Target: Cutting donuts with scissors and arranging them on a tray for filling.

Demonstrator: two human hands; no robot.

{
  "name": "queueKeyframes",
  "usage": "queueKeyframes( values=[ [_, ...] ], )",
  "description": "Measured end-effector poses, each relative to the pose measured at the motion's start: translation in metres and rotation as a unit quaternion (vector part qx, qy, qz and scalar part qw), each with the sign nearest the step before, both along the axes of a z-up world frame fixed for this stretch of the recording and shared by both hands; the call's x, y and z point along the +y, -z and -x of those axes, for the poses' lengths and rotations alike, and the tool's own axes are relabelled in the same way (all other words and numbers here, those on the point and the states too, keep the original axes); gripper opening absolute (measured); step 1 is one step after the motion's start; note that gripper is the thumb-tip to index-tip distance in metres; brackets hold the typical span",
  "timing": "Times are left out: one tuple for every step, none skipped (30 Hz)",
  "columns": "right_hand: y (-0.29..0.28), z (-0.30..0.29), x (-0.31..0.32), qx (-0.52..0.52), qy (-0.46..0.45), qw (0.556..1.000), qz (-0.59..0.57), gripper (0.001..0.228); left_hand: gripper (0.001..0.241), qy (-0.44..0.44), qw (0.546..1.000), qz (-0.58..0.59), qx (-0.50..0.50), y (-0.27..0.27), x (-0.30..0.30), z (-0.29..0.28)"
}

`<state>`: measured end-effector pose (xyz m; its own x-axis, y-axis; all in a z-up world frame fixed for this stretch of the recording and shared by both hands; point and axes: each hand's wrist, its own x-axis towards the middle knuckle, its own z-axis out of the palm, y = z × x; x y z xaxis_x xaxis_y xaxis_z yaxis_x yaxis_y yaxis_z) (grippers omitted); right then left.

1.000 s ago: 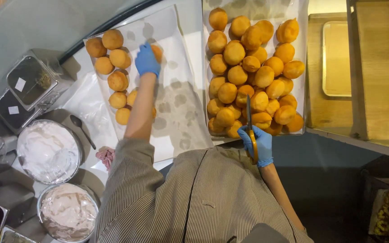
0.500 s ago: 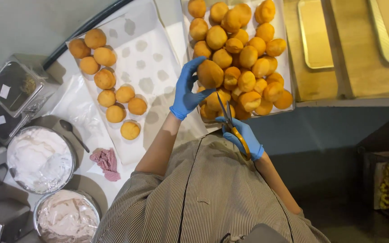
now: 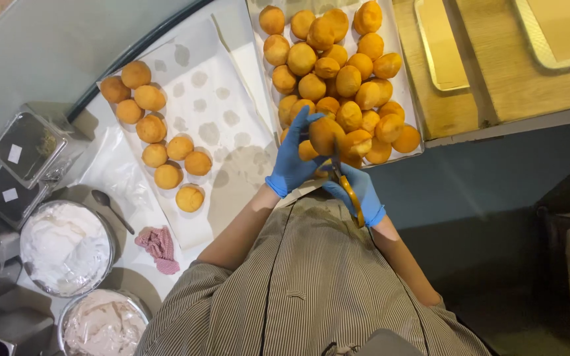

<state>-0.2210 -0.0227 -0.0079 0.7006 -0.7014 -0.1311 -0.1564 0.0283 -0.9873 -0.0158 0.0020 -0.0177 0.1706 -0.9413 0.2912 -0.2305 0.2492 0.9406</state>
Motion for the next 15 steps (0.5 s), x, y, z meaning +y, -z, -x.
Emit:
queueKeyframes(
  values=[
    [-0.007,-0.003,-0.001,0.04,0.015,0.997,0.057,0.036,0.107,-0.018,0.999,-0.008,0.037,0.004,-0.002,0.0],
    [-0.003,-0.002,-0.002,0.039,0.015,0.997,0.058,0.036,0.107,-0.018,0.999,-0.007,0.036,0.006,-0.004,-0.004],
    [0.0,0.0,-0.001,0.092,0.033,0.995,0.006,0.032,0.108,-0.035,0.998,-0.009,0.041,0.008,-0.004,-0.007],
    [0.003,0.001,-0.002,0.144,0.05,0.987,-0.045,0.029,0.11,-0.053,0.997,-0.01,0.046,0.01,-0.005,-0.01],
    [0.003,0.0,-0.002,0.144,0.049,0.987,-0.046,0.029,0.11,-0.054,0.997,-0.011,0.046,0.013,-0.006,-0.01],
    [0.002,0.0,-0.004,0.108,0.029,0.994,-0.02,0.031,0.109,-0.054,0.998,0.0,0.038,0.017,-0.007,-0.009],
    [0.001,-0.002,-0.006,0.071,0.009,0.997,0.007,0.032,0.108,-0.054,0.998,0.012,0.029,0.02,-0.008,-0.01],
    [0.003,-0.003,-0.007,0.071,0.008,0.997,0.007,0.032,0.108,-0.056,0.998,0.012,0.028,0.025,-0.01,-0.01],
    [0.004,-0.006,-0.009,0.056,0.012,0.998,0.014,0.032,0.109,-0.034,0.999,0.003,0.023,0.03,-0.013,-0.011],
    [0.005,-0.009,-0.012,0.041,0.017,0.999,0.022,0.032,0.109,-0.012,1.0,-0.006,0.017,0.035,-0.016,-0.013],
    [0.006,-0.01,-0.014,0.042,0.016,0.999,0.021,0.032,0.109,-0.014,1.0,-0.008,0.018,0.035,-0.025,-0.021],
    [0.007,-0.01,-0.016,0.108,0.068,0.991,-0.029,0.031,0.108,0.0,1.0,-0.008,-0.018,0.036,-0.034,-0.03],
    [0.008,-0.012,-0.018,0.173,0.119,0.974,-0.08,0.03,0.108,0.014,0.998,-0.008,-0.053,0.036,-0.043,-0.04],
    [0.011,-0.01,-0.018,0.174,0.117,0.974,-0.081,0.03,0.108,0.013,0.998,-0.009,-0.053,0.051,-0.067,-0.055],
    [0.015,-0.008,-0.022,0.156,0.134,0.975,-0.087,0.03,0.097,-0.029,0.996,0.015,-0.08,0.065,-0.093,-0.07]
  ],
)
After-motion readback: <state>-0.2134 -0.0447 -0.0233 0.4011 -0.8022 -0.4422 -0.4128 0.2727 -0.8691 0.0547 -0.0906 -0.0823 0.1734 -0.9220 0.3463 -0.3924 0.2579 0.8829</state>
